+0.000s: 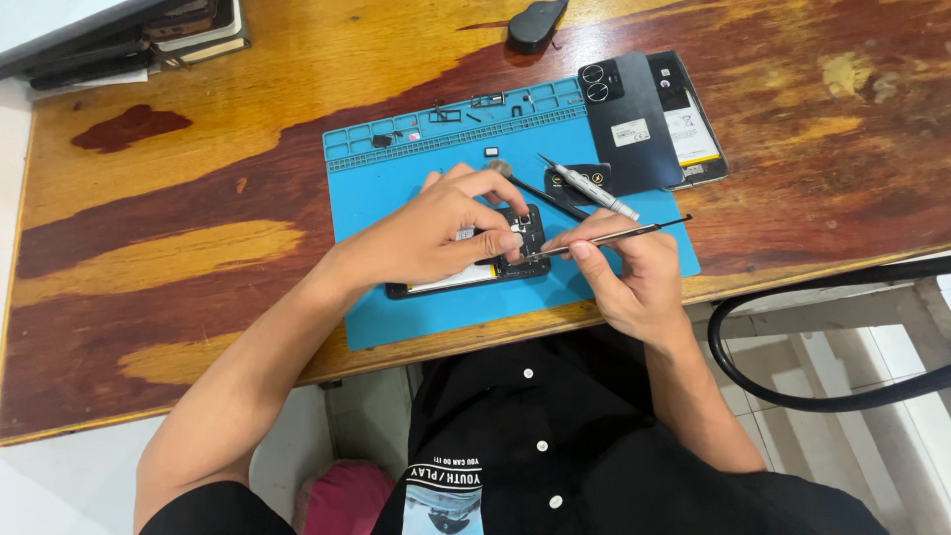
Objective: The person repairs a disassembled smartphone on a blue mat, using tweezers and a screwdriver to remove and reposition small internal components and screws, transferring parts between the phone and the mat while working through the device's internals.
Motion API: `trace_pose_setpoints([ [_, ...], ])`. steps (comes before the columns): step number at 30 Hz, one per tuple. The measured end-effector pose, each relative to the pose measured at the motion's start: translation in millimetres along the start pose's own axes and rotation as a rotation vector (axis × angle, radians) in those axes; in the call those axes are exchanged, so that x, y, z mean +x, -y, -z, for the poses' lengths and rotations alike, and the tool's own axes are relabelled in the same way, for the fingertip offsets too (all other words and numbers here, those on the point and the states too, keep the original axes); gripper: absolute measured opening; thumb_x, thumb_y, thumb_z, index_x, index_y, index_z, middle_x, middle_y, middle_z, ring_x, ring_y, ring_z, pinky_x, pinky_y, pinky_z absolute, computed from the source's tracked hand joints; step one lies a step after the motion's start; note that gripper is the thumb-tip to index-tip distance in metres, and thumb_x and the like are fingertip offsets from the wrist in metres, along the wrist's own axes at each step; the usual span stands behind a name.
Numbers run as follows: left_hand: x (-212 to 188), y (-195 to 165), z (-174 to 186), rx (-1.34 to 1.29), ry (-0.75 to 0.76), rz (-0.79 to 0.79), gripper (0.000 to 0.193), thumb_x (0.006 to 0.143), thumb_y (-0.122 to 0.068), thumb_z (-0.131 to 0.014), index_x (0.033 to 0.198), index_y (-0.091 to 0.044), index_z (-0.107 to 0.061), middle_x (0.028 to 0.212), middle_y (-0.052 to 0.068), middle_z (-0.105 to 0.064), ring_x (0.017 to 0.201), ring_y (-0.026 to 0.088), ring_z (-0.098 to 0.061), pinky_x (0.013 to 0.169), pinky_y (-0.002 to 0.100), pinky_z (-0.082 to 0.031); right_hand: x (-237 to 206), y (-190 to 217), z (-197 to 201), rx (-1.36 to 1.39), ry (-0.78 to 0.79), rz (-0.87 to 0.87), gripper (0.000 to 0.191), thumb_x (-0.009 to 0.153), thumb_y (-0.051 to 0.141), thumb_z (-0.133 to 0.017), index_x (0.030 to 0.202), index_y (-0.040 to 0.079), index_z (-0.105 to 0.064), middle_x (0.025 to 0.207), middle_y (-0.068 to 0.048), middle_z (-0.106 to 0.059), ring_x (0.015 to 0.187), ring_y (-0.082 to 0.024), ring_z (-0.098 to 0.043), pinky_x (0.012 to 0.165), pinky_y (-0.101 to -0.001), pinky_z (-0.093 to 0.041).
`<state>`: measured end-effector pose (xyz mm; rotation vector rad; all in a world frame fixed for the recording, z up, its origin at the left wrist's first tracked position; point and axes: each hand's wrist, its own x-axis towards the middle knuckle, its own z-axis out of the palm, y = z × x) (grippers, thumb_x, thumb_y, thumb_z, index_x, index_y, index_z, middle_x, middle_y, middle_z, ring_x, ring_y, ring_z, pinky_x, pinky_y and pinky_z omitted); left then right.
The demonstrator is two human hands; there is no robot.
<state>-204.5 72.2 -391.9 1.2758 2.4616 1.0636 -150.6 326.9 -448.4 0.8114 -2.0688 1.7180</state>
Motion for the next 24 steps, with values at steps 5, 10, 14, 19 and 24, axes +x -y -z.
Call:
trace_pose_setpoints([
  [5,0.4,3.7,-0.2,0.015,-0.024,-0.029,0.028,0.104,-0.036,-0.059,0.100,-0.017,-0.080,0.124,0.000,-0.066,0.120,0.024,-0.050,0.101,0.041,-0.031,1.0,0.9,-0.4,0.026,0.012,0.009,0.008,0.105,0.003,-0.062,0.104,-0.002,-0.069,0.099,-0.012,-0.075,0.088,-0.016,-0.071,0.080,-0.0283,-0.056],
  [10,-2.0,3.6,9.3,0.211,-0.014,0.027,0.020,0.097,-0.033,-0.067,0.100,-0.018,-0.080,0.103,-0.003,-0.069,0.099,0.022,-0.055,0.088,0.038,-0.034,2.1,2.3,-1.2,-0.029,0.001,-0.012,0.010,0.104,0.004,-0.064,0.101,-0.001,-0.072,0.097,-0.011,-0.077,0.078,-0.014,-0.065,0.073,-0.0274,-0.052],
  [14,-1.6,-2.4,8.2,0.301,0.004,0.066,0.020,0.089,-0.037,-0.076,0.091,-0.016,-0.078,0.089,-0.003,-0.066,0.094,0.022,-0.054,0.085,0.039,-0.034,2.4,3.8,-1.5,-0.069,0.015,-0.013,0.009,0.103,0.004,-0.065,0.100,-0.001,-0.072,0.095,-0.010,-0.077,0.076,-0.014,-0.065,0.070,-0.0270,-0.051],
  [19,-0.8,-5.7,8.7,0.322,0.013,0.028,0.026,0.082,-0.040,-0.081,0.089,-0.016,-0.075,0.092,-0.002,-0.065,0.095,0.023,-0.053,0.085,0.039,-0.034,4.9,5.7,-1.7,-0.111,0.037,0.036,0.007,0.102,0.002,-0.065,0.100,-0.001,-0.071,0.096,-0.010,-0.077,0.080,-0.016,-0.069,0.073,-0.0282,-0.054],
  [24,-1.1,-3.2,10.9,0.296,0.032,0.023,0.026,0.081,-0.041,-0.081,0.091,-0.017,-0.075,0.095,-0.002,-0.066,0.098,0.022,-0.053,0.086,0.039,-0.033,6.8,6.3,-2.0,-0.113,0.075,0.045,0.005,0.100,0.001,-0.066,0.100,-0.001,-0.071,0.095,-0.010,-0.077,0.078,-0.017,-0.069,0.071,-0.0285,-0.053],
])
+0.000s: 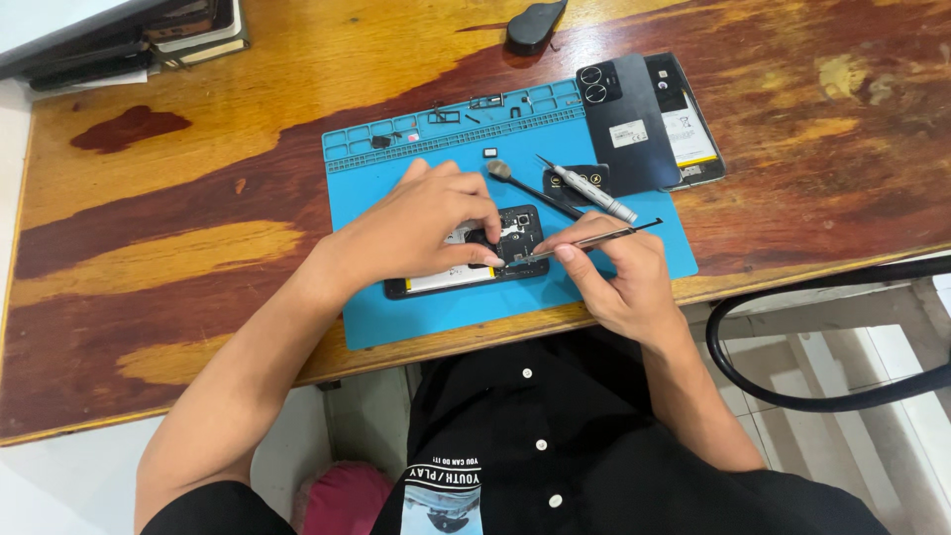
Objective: The person repairs a disassembled smartphone on a blue mat, using tweezers and a screwdriver to remove and reposition small internal components and screws, transferring parts between the phone and the mat while working through the device's internals.
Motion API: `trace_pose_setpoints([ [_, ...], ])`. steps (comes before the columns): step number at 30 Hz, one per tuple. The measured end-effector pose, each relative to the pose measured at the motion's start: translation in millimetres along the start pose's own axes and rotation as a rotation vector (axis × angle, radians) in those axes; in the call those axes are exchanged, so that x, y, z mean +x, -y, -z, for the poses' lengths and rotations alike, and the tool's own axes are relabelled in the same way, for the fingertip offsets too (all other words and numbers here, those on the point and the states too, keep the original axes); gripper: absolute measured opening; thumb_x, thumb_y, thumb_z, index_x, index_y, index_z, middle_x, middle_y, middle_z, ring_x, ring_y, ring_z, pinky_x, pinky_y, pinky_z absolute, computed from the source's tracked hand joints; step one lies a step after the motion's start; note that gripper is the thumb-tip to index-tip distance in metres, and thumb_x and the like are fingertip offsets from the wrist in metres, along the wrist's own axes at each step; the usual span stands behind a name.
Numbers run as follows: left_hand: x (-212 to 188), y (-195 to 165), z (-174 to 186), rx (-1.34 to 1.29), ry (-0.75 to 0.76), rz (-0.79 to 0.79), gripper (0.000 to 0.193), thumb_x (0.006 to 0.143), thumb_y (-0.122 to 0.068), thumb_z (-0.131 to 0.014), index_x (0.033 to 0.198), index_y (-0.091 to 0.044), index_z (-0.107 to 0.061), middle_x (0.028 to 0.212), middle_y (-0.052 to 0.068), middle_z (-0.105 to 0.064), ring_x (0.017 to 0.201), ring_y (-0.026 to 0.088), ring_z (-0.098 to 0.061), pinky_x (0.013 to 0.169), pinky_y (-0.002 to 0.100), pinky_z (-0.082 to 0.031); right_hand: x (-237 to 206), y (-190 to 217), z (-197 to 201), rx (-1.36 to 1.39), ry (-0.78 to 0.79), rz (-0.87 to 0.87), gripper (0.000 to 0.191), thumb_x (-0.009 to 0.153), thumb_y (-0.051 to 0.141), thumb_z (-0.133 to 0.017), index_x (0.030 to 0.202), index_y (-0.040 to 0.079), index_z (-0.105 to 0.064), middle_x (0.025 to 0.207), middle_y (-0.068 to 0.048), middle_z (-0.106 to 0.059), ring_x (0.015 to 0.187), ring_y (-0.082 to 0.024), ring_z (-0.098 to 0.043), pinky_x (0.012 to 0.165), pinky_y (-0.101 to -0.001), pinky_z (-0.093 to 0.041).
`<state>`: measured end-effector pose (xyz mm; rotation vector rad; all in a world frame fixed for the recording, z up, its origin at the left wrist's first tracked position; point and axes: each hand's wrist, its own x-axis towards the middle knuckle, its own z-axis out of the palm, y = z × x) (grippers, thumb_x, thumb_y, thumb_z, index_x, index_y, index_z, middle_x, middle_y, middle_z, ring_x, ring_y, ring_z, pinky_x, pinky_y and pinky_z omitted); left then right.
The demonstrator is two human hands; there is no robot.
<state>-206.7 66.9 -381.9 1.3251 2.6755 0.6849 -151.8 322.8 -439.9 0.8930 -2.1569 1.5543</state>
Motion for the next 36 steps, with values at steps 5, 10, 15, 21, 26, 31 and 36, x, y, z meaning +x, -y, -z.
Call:
trace_pose_setpoints([
  [5,0.0,0.0,0.2,-0.008,0.003,-0.002,0.025,0.081,-0.039,-0.082,0.091,-0.017,-0.075,0.096,-0.002,-0.065,0.097,0.022,-0.053,0.087,0.038,-0.033,0.0,-0.3,-0.1,0.012,0.008,-0.006,0.005,0.100,0.002,-0.066,0.101,-0.001,-0.071,0.094,-0.010,-0.077,0.078,-0.017,-0.069,0.070,-0.0280,-0.053],
  [10,-0.1,-1.9,1.2,-0.043,0.021,-0.017,0.018,0.083,-0.035,-0.081,0.090,-0.019,-0.076,0.097,-0.004,-0.066,0.097,0.021,-0.053,0.086,0.038,-0.033,-1.1,-0.9,0.5,0.021,0.005,-0.003,0.006,0.101,0.002,-0.065,0.101,-0.001,-0.071,0.095,-0.010,-0.077,0.077,-0.016,-0.068,0.070,-0.0280,-0.053],
  [15,-0.6,-3.6,3.0,-0.044,0.025,-0.024,0.015,0.083,-0.032,-0.081,0.093,-0.021,-0.078,0.100,-0.004,-0.065,0.097,0.022,-0.053,0.087,0.038,-0.034,-1.6,2.4,-1.0,-0.010,-0.026,-0.002,0.006,0.102,0.002,-0.065,0.101,-0.001,-0.069,0.096,-0.010,-0.077,0.075,-0.016,-0.066,0.068,-0.0278,-0.052],
  [21,0.3,-6.0,4.2,-0.055,0.026,-0.029,0.017,0.082,-0.028,-0.082,0.096,-0.021,-0.077,0.100,-0.004,-0.064,0.097,0.022,-0.053,0.086,0.039,-0.033,2.6,10.6,-0.7,-0.090,-0.045,0.031,0.009,0.105,0.005,-0.063,0.102,-0.002,-0.067,0.095,-0.011,-0.075,0.075,-0.018,-0.067,0.069,-0.0286,-0.052],
  [26,3.0,-7.9,5.6,-0.049,0.059,0.003,0.018,0.081,-0.027,-0.082,0.098,-0.022,-0.077,0.100,-0.004,-0.064,0.095,0.022,-0.053,0.084,0.039,-0.033,6.2,11.7,-3.8,-0.093,-0.086,0.011,0.012,0.107,0.008,-0.061,0.101,-0.002,-0.066,0.087,-0.009,-0.071,0.072,-0.018,-0.065,0.067,-0.0295,-0.050],
  [31,4.5,-10.5,8.9,-0.049,0.055,-0.003,0.018,0.081,-0.027,-0.082,0.098,-0.023,-0.078,0.100,-0.003,-0.064,0.096,0.022,-0.053,0.084,0.039,-0.033,7.2,7.1,-7.7,-0.113,-0.081,0.014,0.013,0.107,0.006,-0.061,0.097,-0.001,-0.066,0.085,-0.009,-0.069,0.069,-0.019,-0.064,0.065,-0.0309,-0.050],
  [36,8.6,-15.1,10.2,-0.040,0.060,0.015,0.019,0.081,-0.028,-0.082,0.098,-0.023,-0.078,0.101,-0.004,-0.064,0.096,0.022,-0.053,0.085,0.039,-0.034,6.5,7.2,-2.2,-0.143,-0.048,0.054,0.009,0.104,0.002,-0.062,0.097,-0.002,-0.065,0.085,-0.010,-0.067,0.069,-0.021,-0.062,0.064,-0.0328,-0.047],
])
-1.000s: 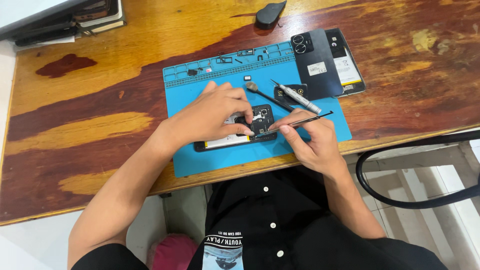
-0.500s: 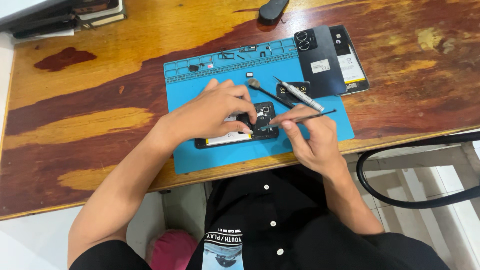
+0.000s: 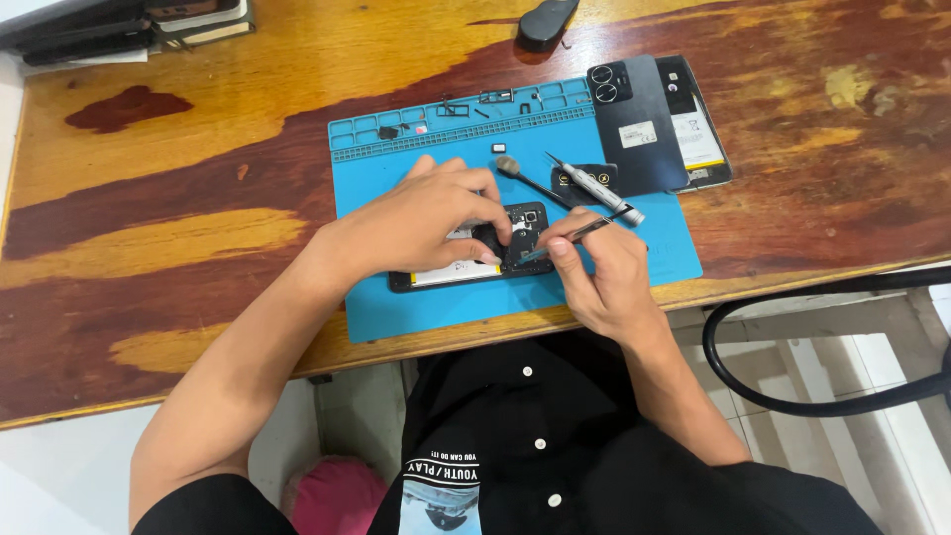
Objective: The person repairs a disassembled smartphone on a blue mat, using tweezers and a screwdriver to remove and reposition small internal components and screws, transferring parts between the phone and the mat while working through the device's internals.
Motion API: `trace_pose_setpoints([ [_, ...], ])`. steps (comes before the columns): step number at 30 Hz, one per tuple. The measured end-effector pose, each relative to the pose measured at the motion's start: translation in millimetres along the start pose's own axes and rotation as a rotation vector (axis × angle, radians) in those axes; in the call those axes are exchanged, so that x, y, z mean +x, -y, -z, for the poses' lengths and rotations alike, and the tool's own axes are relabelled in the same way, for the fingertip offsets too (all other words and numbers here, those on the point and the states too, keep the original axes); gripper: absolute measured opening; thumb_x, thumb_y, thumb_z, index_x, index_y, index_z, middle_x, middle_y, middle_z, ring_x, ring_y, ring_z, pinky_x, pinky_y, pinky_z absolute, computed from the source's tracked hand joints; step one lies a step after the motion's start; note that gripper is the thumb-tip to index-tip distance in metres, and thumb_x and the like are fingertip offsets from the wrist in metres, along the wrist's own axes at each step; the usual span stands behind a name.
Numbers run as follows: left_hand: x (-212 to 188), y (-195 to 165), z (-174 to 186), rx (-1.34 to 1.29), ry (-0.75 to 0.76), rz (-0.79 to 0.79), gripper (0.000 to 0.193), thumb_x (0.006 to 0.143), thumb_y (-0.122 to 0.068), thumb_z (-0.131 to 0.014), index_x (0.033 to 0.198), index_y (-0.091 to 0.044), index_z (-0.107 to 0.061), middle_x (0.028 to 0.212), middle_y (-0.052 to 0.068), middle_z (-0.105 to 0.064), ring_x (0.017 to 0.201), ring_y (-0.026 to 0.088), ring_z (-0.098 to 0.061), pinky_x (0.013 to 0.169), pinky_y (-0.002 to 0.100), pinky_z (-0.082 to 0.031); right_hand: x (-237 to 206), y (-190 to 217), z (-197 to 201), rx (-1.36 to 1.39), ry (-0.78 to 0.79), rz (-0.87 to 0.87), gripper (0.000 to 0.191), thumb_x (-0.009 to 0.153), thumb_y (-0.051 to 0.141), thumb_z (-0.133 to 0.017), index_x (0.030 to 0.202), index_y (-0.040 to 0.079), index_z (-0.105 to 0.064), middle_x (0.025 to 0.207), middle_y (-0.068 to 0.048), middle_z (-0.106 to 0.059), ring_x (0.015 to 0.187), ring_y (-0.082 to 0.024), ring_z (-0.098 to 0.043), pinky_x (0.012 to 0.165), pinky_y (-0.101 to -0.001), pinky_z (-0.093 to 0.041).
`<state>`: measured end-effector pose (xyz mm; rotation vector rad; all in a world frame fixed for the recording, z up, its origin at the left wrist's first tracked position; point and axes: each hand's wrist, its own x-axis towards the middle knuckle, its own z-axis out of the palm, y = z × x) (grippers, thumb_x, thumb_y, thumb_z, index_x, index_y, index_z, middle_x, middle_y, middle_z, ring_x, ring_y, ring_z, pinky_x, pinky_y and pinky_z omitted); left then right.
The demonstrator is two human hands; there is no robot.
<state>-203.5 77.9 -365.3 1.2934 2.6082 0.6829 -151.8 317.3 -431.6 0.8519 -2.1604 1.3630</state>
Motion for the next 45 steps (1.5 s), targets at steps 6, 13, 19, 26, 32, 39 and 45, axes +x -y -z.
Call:
trace_pose_setpoints([
  [6,4.1,-3.8,1.4,0.001,0.009,0.011,0.020,0.080,-0.028,-0.082,0.099,-0.022,-0.079,0.101,-0.004,-0.065,0.097,0.022,-0.054,0.086,0.039,-0.034,3.3,4.6,5.2,0.018,0.016,0.027,0.005,0.102,0.000,-0.063,0.098,-0.002,-0.065,0.086,-0.011,-0.067,0.071,-0.022,-0.062,0.066,-0.0327,-0.048],
  [13,6.2,-6.5,3.4,-0.004,0.018,0.022,0.021,0.081,-0.029,-0.082,0.100,-0.022,-0.078,0.102,-0.003,-0.065,0.098,0.022,-0.054,0.086,0.039,-0.034,7.6,9.0,8.9,0.017,0.054,0.028,0.004,0.101,-0.001,-0.064,0.098,-0.003,-0.066,0.084,-0.012,-0.065,0.072,-0.023,-0.063,0.066,-0.0334,-0.048],
  [19,5.9,-5.4,3.1,-0.011,0.010,0.016,0.020,0.081,-0.029,-0.082,0.099,-0.021,-0.078,0.102,-0.003,-0.064,0.100,0.023,-0.054,0.088,0.040,-0.034,9.8,9.6,6.8,0.024,0.062,0.028,0.002,0.099,-0.002,-0.066,0.097,-0.003,-0.065,0.086,-0.013,-0.067,0.073,-0.024,-0.065,0.066,-0.0336,-0.050],
  [26,4.6,-4.3,3.6,-0.009,0.011,0.026,0.019,0.081,-0.029,-0.082,0.098,-0.021,-0.078,0.102,-0.003,-0.064,0.100,0.023,-0.053,0.088,0.040,-0.034,13.4,5.8,3.4,0.100,0.099,0.168,0.020,0.099,-0.003,-0.066,0.086,-0.002,-0.051,0.096,-0.015,-0.072,0.082,-0.028,-0.069,0.071,-0.0355,-0.054],
  [32,8.6,-12.3,8.7,-0.014,0.000,0.020,0.020,0.081,-0.029,-0.082,0.099,-0.022,-0.078,0.103,-0.004,-0.064,0.099,0.022,-0.054,0.087,0.040,-0.034,14.7,10.6,14.8,0.065,0.083,0.118,0.015,0.098,-0.003,-0.067,0.087,-0.002,-0.056,0.095,-0.014,-0.073,0.080,-0.027,-0.070,0.069,-0.0342,-0.054],
  [39,9.8,-13.9,9.4,-0.013,-0.008,0.000,0.018,0.081,-0.027,-0.083,0.096,-0.021,-0.077,0.102,-0.006,-0.065,0.099,0.021,-0.054,0.088,0.039,-0.034,14.5,13.5,17.1,0.051,0.055,0.088,0.004,0.100,-0.003,-0.065,0.097,-0.003,-0.064,0.095,-0.012,-0.073,0.082,-0.025,-0.070,0.073,-0.0336,-0.055],
  [45,9.2,-14.0,8.5,-0.014,-0.004,-0.018,0.009,0.081,-0.025,-0.082,0.089,-0.023,-0.078,0.100,-0.006,-0.064,0.102,0.020,-0.054,0.087,0.039,-0.034,13.9,12.7,16.9,0.048,0.062,0.077,0.004,0.099,-0.003,-0.066,0.096,-0.003,-0.064,0.094,-0.012,-0.073,0.080,-0.024,-0.069,0.070,-0.0330,-0.054],
])
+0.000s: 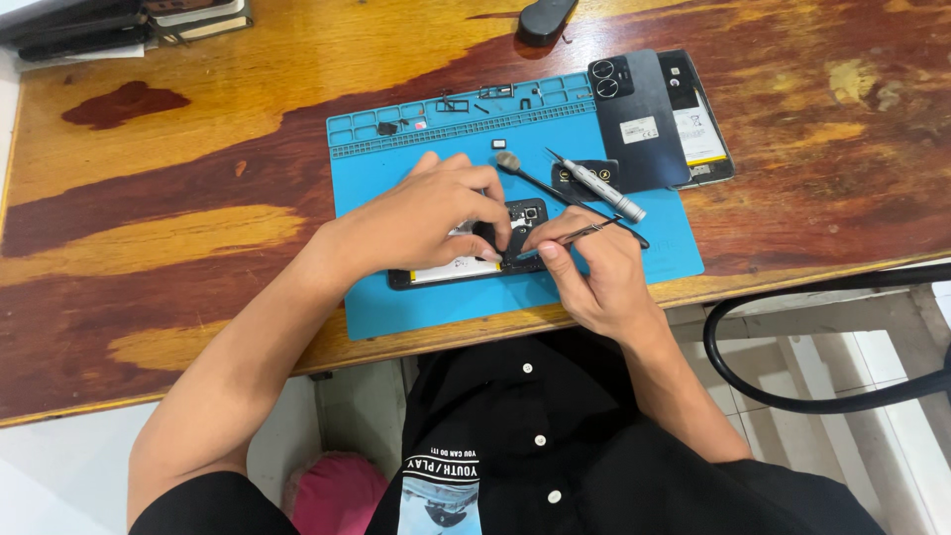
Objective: The person repairs a disassembled smartphone on a blue mat, using tweezers and a screwdriver to remove and reposition small internal components and screws, transferring parts between the phone and the mat while working through the device's internals.
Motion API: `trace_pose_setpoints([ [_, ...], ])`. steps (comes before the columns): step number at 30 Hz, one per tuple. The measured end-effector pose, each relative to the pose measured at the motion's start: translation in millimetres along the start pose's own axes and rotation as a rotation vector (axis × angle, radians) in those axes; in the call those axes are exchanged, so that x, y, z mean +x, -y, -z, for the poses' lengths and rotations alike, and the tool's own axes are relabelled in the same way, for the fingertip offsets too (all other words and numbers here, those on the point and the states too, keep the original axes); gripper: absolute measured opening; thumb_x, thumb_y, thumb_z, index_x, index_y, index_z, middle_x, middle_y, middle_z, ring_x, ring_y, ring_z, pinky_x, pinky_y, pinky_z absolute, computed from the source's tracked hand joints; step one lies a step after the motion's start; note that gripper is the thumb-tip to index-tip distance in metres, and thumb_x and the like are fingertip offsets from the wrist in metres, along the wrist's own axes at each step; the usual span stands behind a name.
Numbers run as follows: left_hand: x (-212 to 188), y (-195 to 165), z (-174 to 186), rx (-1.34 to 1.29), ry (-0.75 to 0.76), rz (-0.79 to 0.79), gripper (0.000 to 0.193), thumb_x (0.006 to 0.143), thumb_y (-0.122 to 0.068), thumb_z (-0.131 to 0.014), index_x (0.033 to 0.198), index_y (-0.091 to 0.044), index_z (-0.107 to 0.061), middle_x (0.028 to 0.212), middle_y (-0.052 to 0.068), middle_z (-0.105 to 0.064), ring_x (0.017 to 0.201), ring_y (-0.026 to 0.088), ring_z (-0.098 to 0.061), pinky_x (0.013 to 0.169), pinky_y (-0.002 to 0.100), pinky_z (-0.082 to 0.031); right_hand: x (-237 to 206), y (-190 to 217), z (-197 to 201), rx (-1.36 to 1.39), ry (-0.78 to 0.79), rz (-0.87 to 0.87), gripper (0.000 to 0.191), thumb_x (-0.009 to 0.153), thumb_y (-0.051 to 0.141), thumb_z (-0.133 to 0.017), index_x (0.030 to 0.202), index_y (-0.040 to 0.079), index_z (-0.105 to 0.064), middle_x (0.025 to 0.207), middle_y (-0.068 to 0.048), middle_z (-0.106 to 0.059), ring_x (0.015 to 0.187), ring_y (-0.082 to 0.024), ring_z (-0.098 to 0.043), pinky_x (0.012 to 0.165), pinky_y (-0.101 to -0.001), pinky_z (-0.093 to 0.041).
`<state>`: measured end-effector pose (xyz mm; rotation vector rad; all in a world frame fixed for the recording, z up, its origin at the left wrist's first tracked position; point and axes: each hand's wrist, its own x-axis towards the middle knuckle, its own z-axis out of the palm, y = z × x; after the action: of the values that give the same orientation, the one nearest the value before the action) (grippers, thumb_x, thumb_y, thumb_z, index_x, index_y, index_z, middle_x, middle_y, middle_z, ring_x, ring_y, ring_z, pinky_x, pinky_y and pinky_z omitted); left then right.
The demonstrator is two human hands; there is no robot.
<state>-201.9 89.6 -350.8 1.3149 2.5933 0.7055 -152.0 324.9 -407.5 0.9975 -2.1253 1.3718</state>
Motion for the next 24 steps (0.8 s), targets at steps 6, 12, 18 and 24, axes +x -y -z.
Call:
trace_pose_setpoints([
  [6,-0.4,0.6,-0.4,0.003,-0.008,-0.033,0.006,0.081,-0.024,-0.081,0.087,-0.026,-0.081,0.104,-0.005,-0.063,0.105,0.020,-0.052,0.087,0.039,-0.034,-0.5,-0.5,-0.2,0.003,0.003,-0.003,0.005,0.099,-0.003,-0.065,0.094,-0.003,-0.063,0.093,-0.012,-0.072,0.079,-0.025,-0.069,0.070,-0.0335,-0.053],
  [12,0.8,-0.7,1.2,0.006,0.008,-0.037,0.006,0.081,-0.024,-0.080,0.087,-0.025,-0.080,0.105,-0.005,-0.063,0.106,0.020,-0.052,0.087,0.040,-0.033,-0.4,-1.5,1.5,-0.012,0.016,0.038,0.016,0.099,-0.003,-0.066,0.086,-0.003,-0.056,0.094,-0.014,-0.073,0.079,-0.026,-0.068,0.069,-0.0347,-0.052],
  [18,1.1,-1.9,1.2,0.004,0.010,-0.025,0.006,0.081,-0.024,-0.080,0.086,-0.025,-0.081,0.105,-0.006,-0.063,0.105,0.019,-0.053,0.088,0.040,-0.034,-0.9,-3.8,0.7,-0.002,0.011,0.069,0.025,0.099,-0.003,-0.066,0.082,-0.001,-0.048,0.095,-0.014,-0.073,0.079,-0.027,-0.069,0.068,-0.0354,-0.052],
  [24,1.0,-2.2,0.8,0.009,0.025,-0.007,0.006,0.081,-0.025,-0.080,0.086,-0.026,-0.081,0.105,-0.006,-0.063,0.105,0.019,-0.052,0.087,0.040,-0.034,-2.1,-4.5,1.0,0.008,0.018,0.070,0.025,0.100,-0.003,-0.066,0.082,-0.001,-0.048,0.095,-0.015,-0.072,0.080,-0.028,-0.069,0.068,-0.0357,-0.053],
])
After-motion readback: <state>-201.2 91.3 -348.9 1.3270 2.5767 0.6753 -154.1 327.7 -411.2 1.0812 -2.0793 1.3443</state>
